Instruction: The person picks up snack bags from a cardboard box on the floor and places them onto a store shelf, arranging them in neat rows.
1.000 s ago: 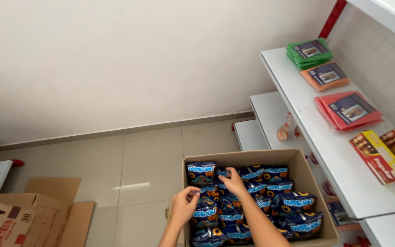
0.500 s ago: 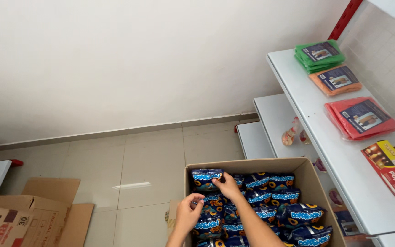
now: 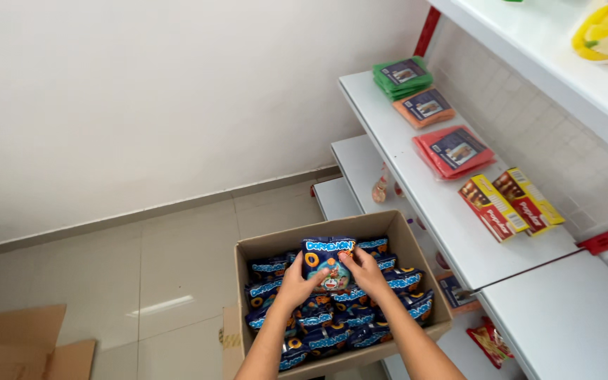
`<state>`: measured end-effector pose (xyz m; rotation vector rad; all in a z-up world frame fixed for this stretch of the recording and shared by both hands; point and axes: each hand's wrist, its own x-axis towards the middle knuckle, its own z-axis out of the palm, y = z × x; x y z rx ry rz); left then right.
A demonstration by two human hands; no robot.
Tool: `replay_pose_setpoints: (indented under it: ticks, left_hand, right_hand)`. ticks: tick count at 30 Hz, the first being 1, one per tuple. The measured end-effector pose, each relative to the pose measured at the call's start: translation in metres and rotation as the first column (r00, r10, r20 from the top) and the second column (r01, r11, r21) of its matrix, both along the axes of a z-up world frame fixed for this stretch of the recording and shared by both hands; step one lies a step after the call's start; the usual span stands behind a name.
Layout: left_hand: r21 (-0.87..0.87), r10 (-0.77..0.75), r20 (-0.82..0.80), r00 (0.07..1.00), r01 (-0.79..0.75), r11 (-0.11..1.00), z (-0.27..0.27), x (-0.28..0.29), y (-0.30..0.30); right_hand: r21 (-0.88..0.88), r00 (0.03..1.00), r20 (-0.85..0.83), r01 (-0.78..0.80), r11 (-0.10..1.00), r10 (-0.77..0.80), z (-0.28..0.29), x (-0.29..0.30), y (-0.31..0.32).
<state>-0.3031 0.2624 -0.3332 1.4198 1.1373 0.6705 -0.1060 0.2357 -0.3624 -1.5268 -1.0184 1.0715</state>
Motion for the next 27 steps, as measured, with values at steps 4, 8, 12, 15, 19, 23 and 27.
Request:
replay_pose_setpoints:
  ticks: [4, 8, 12, 15, 19, 23, 27]
  left_hand:
    - [-0.071, 0.005, 0.047, 0.999, -0.002, 0.997, -0.025, 0.03, -0.011]
    - [-0.093, -0.007, 0.193, 0.981, 0.025, 0.995, -0.024, 0.038, -0.027]
    - [-0.072, -0.023, 0.316, 0.949, 0.048, 0.996, -0.036, 0.041, -0.032]
    - [-0.114, -0.056, 0.294, 0.954, 0.093, 0.989, -0.032, 0.039, -0.034]
    - [-0.105, -0.102, 0.312, 0.945, 0.141, 0.984, -0.036, 0.038, -0.033]
    - [-0.111, -0.109, 0.34, 0.934, 0.155, 0.982, -0.029, 0.04, -0.031]
    - [-0.193, -0.062, 0.297, 0.953, 0.124, 0.973, -0.022, 0.042, -0.031]
  right_hand:
    - [-0.045, 0.998, -0.031, -0.058, 0.997, 0.056, -0.001, 0.023, -0.03]
    - [0.024, 0.989, -0.105, -0.099, 0.995, 0.101, -0.024, 0.045, -0.048]
    - [0.063, 0.986, -0.143, -0.08, 0.995, 0.088, -0.046, 0.063, -0.053]
    - [0.067, 0.988, -0.141, -0.056, 0.996, 0.065, -0.046, 0.065, -0.061]
    - [0.04, 0.987, -0.151, -0.045, 0.998, 0.05, -0.015, 0.054, -0.067]
    - [0.01, 0.995, -0.09, -0.041, 0.999, 0.042, -0.005, 0.061, -0.067]
    - [-0.073, 0.994, -0.106, -0.029, 0.997, 0.021, -0.001, 0.062, -0.071]
